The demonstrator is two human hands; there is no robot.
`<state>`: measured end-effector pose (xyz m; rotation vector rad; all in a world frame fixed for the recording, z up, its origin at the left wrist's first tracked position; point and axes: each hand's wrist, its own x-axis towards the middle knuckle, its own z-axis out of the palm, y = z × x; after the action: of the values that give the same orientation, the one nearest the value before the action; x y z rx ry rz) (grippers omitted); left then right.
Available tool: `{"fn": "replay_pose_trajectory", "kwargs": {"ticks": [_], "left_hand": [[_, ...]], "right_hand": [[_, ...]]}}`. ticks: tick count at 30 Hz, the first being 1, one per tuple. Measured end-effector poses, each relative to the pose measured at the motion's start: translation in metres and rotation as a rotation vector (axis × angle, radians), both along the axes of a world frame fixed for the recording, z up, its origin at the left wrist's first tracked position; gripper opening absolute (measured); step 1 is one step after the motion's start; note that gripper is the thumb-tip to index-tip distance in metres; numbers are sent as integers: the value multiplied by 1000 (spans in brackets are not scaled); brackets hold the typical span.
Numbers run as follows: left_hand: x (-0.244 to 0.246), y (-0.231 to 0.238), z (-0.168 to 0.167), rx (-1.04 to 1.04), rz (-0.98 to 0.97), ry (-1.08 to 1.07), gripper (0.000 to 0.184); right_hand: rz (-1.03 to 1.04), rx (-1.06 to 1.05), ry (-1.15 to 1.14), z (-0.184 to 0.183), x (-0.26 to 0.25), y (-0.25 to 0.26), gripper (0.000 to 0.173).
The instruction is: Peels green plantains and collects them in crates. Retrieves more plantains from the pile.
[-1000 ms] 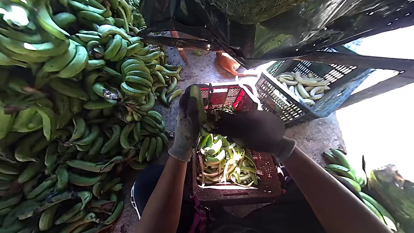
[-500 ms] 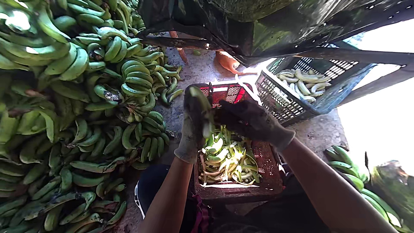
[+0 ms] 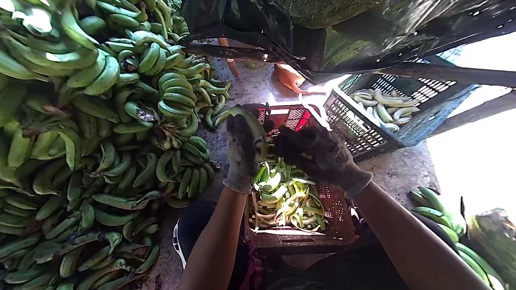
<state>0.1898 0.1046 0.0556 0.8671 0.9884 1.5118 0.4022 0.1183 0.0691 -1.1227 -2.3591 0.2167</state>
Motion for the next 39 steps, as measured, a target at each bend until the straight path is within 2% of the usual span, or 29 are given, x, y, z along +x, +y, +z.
{"fn": "replay_pose_trajectory", "kwargs": {"ticks": [3, 5, 7, 8, 10, 12, 15, 18, 20, 24, 27, 29, 31, 32, 34, 37, 39], "left_hand": [[0, -10, 11, -69, -312, 184, 42], [4, -14, 20, -135, -534, 307, 41], [8, -12, 13, -176, -650, 275, 42], [9, -10, 6, -176, -620, 249, 41], [5, -7, -13, -147, -419, 132, 37], [0, 0, -19, -111, -254, -33, 38], [-13, 11, -17, -58, -285, -377, 48], [-13, 20, -17, 57, -279, -592, 44], [-6, 17, -11, 61, -219, -497, 43], [5, -4, -10, -21, -89, 12, 41], [8, -7, -12, -124, -84, 188, 44], [9, -9, -12, -111, -152, 399, 41], [14, -9, -7, -103, -270, 590, 43], [19, -8, -6, -126, -336, 611, 45], [22, -4, -7, -213, -422, 497, 51], [8, 1, -11, -286, -377, 277, 46], [-5, -1, -15, -235, -324, 195, 37]], "right_hand": [[-96, -216, 53, 6, 18, 21, 57], [-113, -320, 55, 10, 26, 29, 49], [-145, -326, 65, 6, 25, 30, 46], [-157, -309, 70, 4, 23, 25, 46], [-128, -227, 42, 0, 14, 10, 53], [-38, -54, -6, -8, 5, -3, 60], [29, 151, -11, -18, -3, -11, 54], [4, 242, -33, -11, -8, -11, 46], [-52, 191, -37, -6, -10, -11, 50], [-129, -42, -27, -2, -3, -6, 63], [-154, -74, -30, -4, 0, -2, 66], [-196, -200, 5, 1, 1, 0, 59], [-260, -456, 128, 6, 7, 8, 42], [-292, -589, 182, 5, 11, 14, 40], [-289, -674, 216, 2, 20, 19, 44], [-151, -424, 151, -2, 21, 7, 40], [-50, -216, 31, -3, 19, 1, 53]]}}
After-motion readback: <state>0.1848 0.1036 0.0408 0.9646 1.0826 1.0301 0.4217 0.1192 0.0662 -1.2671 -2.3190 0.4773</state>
